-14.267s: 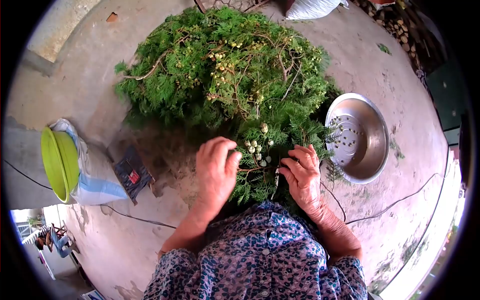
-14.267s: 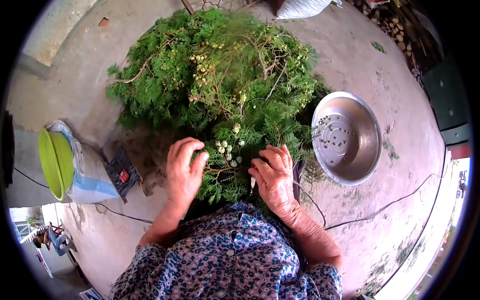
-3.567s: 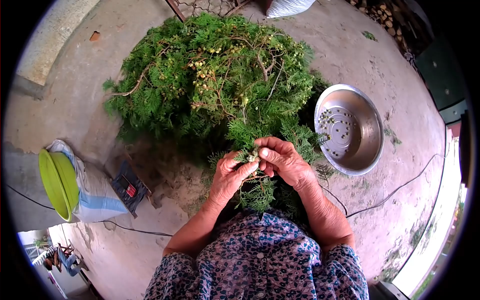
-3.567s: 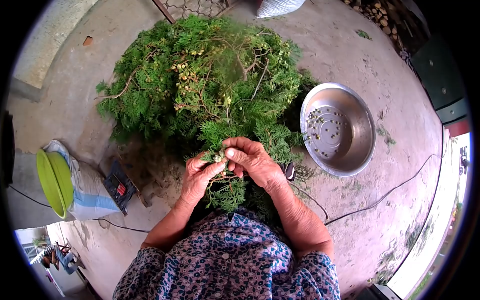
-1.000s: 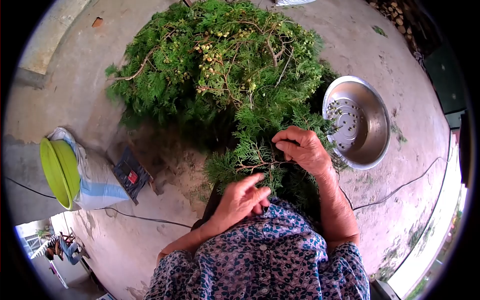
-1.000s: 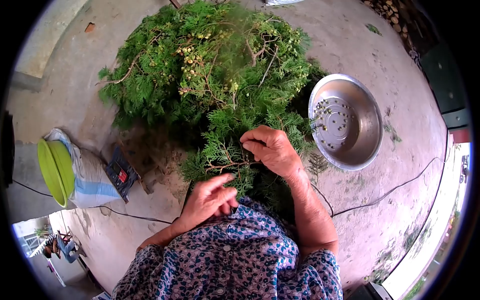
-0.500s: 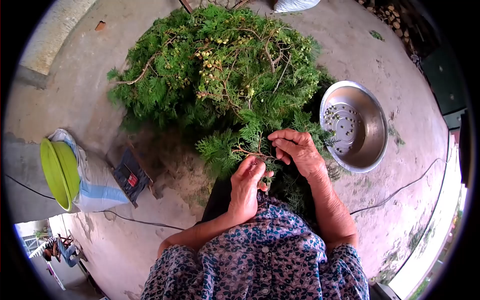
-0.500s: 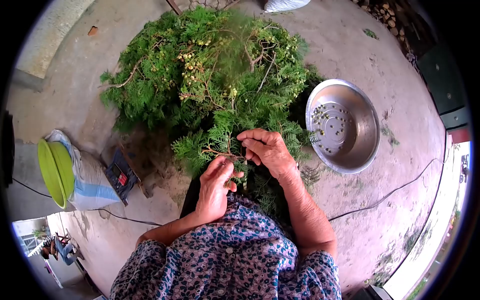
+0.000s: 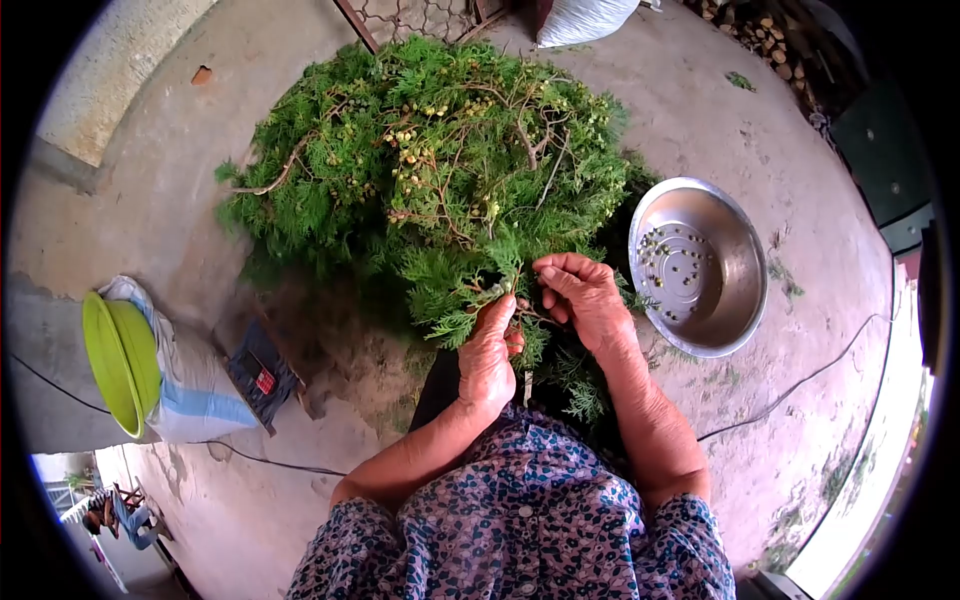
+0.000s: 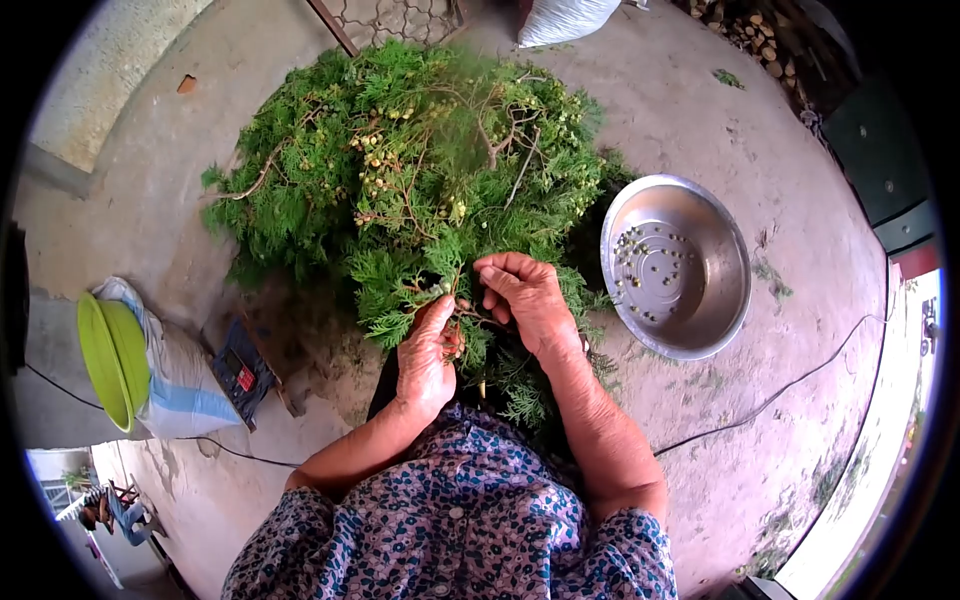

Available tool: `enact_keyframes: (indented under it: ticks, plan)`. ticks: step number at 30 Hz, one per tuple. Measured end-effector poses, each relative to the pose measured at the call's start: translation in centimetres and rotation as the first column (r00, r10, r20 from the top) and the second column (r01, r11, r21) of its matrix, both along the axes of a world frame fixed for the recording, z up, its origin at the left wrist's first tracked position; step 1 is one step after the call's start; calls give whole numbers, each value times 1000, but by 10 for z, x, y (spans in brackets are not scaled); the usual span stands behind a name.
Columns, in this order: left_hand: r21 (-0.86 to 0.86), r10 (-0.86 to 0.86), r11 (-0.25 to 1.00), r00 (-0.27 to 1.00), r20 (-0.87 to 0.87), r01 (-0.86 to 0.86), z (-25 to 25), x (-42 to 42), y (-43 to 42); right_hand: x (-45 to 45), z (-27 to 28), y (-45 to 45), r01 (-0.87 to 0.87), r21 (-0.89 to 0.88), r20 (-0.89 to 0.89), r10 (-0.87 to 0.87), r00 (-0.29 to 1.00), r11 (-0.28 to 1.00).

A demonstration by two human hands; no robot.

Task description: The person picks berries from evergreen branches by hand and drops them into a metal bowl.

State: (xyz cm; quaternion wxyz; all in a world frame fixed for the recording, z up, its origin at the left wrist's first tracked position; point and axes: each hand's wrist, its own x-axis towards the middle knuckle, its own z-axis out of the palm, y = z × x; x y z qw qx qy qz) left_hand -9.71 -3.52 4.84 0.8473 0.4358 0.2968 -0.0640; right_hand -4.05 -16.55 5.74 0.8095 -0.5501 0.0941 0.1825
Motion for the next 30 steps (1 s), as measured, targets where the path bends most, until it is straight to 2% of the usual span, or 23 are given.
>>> enact_keyframes:
  ticks: [4,6,8,10,11,13,15,16,18,19,20,22,24,26,30]
  plan:
    - [-24,-52,998,998,38,53,-2,0,4,2,1,-1,22,4,11,-22,1000,1000]
    - [232,-243,955,936,253,185,-8,1,9,12,-4,-1,61,25,18,-61,998,998]
    - [147,-293,952,937,193,268,-10,7,19,19,-5,-6,107,43,22,-108,994,993]
    - [186,-303,944,937,173,271,-8,12,19,25,-3,-13,-31,155,19,29,999,987]
    - [186,-303,945,937,174,271,-8,14,20,27,2,-13,-73,129,34,69,997,989]
    - [320,-409,888,886,217,331,-9,17,22,29,9,-12,-131,79,33,129,991,988]
    - [302,-420,887,882,213,350,-7,19,25,30,20,-16,-234,-2,-13,234,972,972]
    - [286,-429,886,879,210,364,-7,20,26,33,15,-19,-233,-3,-12,233,972,972]
    - [251,-418,899,875,242,360,-5,21,26,41,-4,-23,-26,145,-17,29,999,989]
    - [171,-377,923,896,234,344,-1,20,23,42,-8,-25,50,156,-68,-40,997,987]
    - [90,-336,942,915,221,324,1,20,22,40,-9,-23,49,156,-67,-39,997,987]
    - [145,-398,917,884,246,372,-3,20,26,33,-11,-20,-53,110,23,51,998,992]
    - [229,-461,883,849,260,409,-6,21,26,29,-13,-17,-176,67,20,175,984,982]
    - [220,-453,888,849,272,403,-8,21,25,17,-1,-15,-161,-54,-33,159,987,985]
    - [327,-479,859,846,236,395,-7,21,25,9,2,-18,-244,-41,7,244,970,969]
